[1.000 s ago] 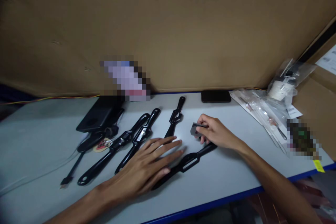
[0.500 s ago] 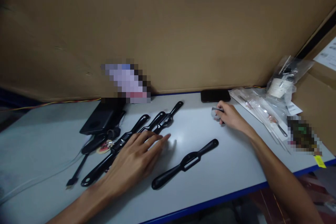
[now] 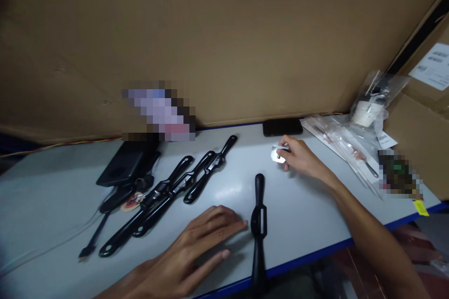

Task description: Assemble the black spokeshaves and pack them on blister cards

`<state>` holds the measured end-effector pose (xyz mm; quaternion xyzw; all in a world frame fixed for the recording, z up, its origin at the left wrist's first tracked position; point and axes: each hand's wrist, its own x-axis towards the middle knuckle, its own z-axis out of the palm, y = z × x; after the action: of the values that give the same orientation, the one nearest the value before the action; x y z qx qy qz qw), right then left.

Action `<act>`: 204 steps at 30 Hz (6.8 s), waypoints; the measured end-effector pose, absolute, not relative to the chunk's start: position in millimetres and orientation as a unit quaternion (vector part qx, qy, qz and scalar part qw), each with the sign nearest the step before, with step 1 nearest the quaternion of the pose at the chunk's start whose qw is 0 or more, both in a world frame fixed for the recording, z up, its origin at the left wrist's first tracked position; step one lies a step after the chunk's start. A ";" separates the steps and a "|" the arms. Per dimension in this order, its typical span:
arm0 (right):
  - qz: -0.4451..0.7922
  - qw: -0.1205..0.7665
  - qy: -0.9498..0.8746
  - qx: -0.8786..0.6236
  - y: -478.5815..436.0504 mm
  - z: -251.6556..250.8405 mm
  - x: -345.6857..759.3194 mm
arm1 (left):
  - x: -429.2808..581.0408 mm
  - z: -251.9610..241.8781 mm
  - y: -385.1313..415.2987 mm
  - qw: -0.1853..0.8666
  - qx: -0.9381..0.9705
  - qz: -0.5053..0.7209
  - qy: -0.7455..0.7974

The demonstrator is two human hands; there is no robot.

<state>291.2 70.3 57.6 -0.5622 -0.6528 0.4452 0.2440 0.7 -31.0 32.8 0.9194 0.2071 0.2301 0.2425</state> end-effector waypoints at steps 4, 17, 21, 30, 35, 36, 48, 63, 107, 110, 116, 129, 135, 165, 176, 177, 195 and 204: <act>0.559 0.172 -0.613 -0.532 59.4 51.2 275.9 | 0.3 23.1 -27.2 0.150 0.935 0.247 0.205; 0.516 0.277 -0.657 -0.474 48.2 49.5 252.2 | 7.6 14.4 -23.4 0.051 0.934 0.204 0.287; 0.504 0.210 -0.699 -0.461 48.8 52.6 257.6 | 5.9 9.0 -23.8 0.089 0.931 0.181 0.305; 0.478 0.144 -0.739 -0.453 41.5 46.4 254.8 | 4.2 14.5 -25.7 0.225 0.893 0.163 0.353; 0.495 0.132 -0.742 -0.432 37.0 45.3 248.5 | 3.9 15.5 -23.7 0.212 0.893 0.183 0.352; 0.500 0.121 -0.744 -0.427 35.5 45.8 246.6 | 3.6 15.2 -22.8 0.204 0.896 0.187 0.349; 0.385 0.076 -0.821 -0.416 21.5 52.6 234.5 | -1.2 8.8 -15.6 0.184 0.901 0.198 0.338; 0.126 0.137 -0.765 -0.617 51.1 69.4 273.4 | -1.4 12.0 -16.0 0.183 0.901 0.203 0.337; 0.375 0.048 -0.790 -0.483 14.4 59.8 230.0 | 0.2 11.9 -16.2 0.165 0.907 0.201 0.333; 0.354 0.027 -0.799 -0.485 13.5 56.6 232.2 | 0.0 11.4 -16.5 0.167 0.907 0.195 0.335; 0.334 0.039 -0.804 -0.491 16.4 54.8 236.7 | 0.1 12.7 -16.1 0.153 0.912 0.198 0.325; 0.171 0.196 -0.852 -0.455 66.6 40.3 227.7 | 3.9 11.7 -15.9 0.106 0.927 0.141 0.331; 0.106 0.164 -0.910 -0.366 85.8 53.0 165.8 | 5.0 13.5 -15.2 0.065 0.934 0.139 0.322; 0.211 0.060 -0.912 -0.347 112.2 64.3 18.1 | 4.8 14.4 -16.2 0.036 0.937 0.130 0.321; 0.144 0.052 -0.953 -0.260 80.5 69.5 22.9 | 3.5 15.3 -15.0 0.065 0.936 0.114 0.328; 0.135 0.046 -0.959 -0.246 76.2 69.6 16.9 | 3.3 15.2 -15.4 0.069 0.934 0.114 0.330; 0.481 0.118 -0.813 -0.308 88.7 69.9 99.4 | 1.1 9.3 -17.8 0.104 0.928 0.121 0.336; 0.705 0.230 -0.525 -0.417 79.5 43.3 260.3 | 2.1 13.5 -17.2 0.117 0.927 0.154 0.323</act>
<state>260.3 79.5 43.3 -0.4171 -0.5254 0.7049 0.2304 2.1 -17.2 13.5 0.9266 0.3229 0.1537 0.1166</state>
